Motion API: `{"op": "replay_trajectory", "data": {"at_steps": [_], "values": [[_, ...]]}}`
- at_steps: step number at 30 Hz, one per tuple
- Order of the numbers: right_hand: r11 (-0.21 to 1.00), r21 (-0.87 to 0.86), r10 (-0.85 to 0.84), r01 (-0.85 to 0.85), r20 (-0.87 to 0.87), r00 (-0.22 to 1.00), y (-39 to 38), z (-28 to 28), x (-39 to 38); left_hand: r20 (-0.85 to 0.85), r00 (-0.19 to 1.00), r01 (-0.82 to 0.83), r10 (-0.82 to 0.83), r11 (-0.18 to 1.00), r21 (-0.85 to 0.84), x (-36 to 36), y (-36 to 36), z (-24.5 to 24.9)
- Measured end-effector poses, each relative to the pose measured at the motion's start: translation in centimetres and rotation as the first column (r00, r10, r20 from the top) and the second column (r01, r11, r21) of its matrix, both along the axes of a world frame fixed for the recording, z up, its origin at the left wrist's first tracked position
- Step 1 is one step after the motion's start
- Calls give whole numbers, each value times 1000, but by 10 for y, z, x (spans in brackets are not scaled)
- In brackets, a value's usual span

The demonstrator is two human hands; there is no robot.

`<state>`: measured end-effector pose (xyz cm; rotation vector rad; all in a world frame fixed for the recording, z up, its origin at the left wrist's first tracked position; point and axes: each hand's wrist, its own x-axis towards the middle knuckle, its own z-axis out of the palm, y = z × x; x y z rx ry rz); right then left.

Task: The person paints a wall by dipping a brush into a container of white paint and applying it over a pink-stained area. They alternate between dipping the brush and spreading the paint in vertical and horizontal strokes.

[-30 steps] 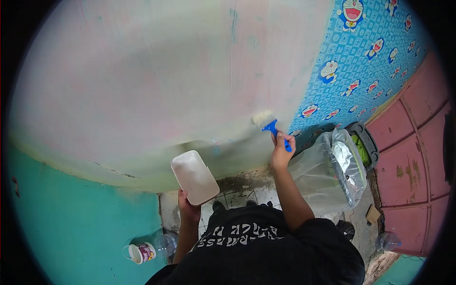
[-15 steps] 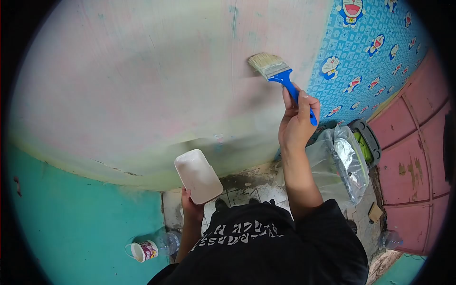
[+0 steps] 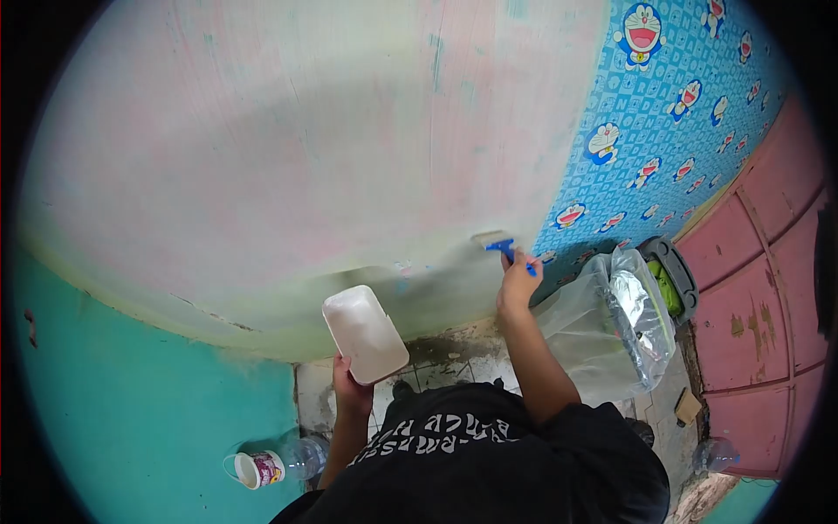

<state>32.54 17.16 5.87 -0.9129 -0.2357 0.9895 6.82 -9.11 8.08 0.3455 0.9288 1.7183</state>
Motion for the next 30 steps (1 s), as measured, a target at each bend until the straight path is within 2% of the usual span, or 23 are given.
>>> {"op": "replay_trajectory", "data": {"at_steps": [1, 4, 8, 10, 12, 14, 16, 18, 19, 21, 24, 26, 29, 30], "values": [[998, 52, 42, -41, -27, 999, -4, 46, 3, -2, 1000, -4, 4, 1000, 8, 0, 5, 2], [931, 360, 104, -63, -95, 990, -12, 154, 15, -7, 1000, 11, -11, 1000, -13, 4, -2, 3], [813, 581, 79, -45, -33, 996, -15, 189, 27, 10, 999, 45, -45, 999, 1, 6, 5, -2], [848, 527, 49, -55, 26, 998, -12, 152, 27, 21, 999, 33, -33, 999, -4, 6, 8, -5], [893, 445, 21, -68, 110, 994, -9, 85, 25, 22, 999, 24, -23, 999, -25, 7, 8, -9], [965, 262, -39, -21, 220, 975, -9, 1, 22, 18, 1000, 17, -17, 999, -37, 8, 8, -9], [999, 46, -7, 1, 138, 990, -6, -80, 26, 3, 1000, 16, -16, 999, -49, 10, 7, -6], [990, -137, -8, 24, 117, 993, 4, -138, 32, -21, 999, 25, -27, 998, -62, 12, 6, -2], [973, -228, -9, 33, 105, 994, 4, -141, 32, -53, 998, 13, -17, 997, -75, 12, 4, -4], [987, -157, -21, 27, 36, 999, 15, -124, 25, -122, 993, -10, -1, 996, -90, 11, 6, -8], [996, -88, -11, -1, -134, 991, 23, -23, 16, -106, 994, 7, -17, 995, -96, 7, 4, -8], [1000, 0, 23, -23, -213, 977, 11, 21, 25, -119, 992, 23, -33, 996, -89, 9, 5, -3], [980, 196, 59, -19, -204, 977, -9, 32, 43, -97, 995, 13, -23, 994, -106, 6, 6, -5], [988, 153, 33, -5, -178, 984, -15, 24, 45, -82, 997, 5, -14, 994, -113, 6, 8, -6]]}}
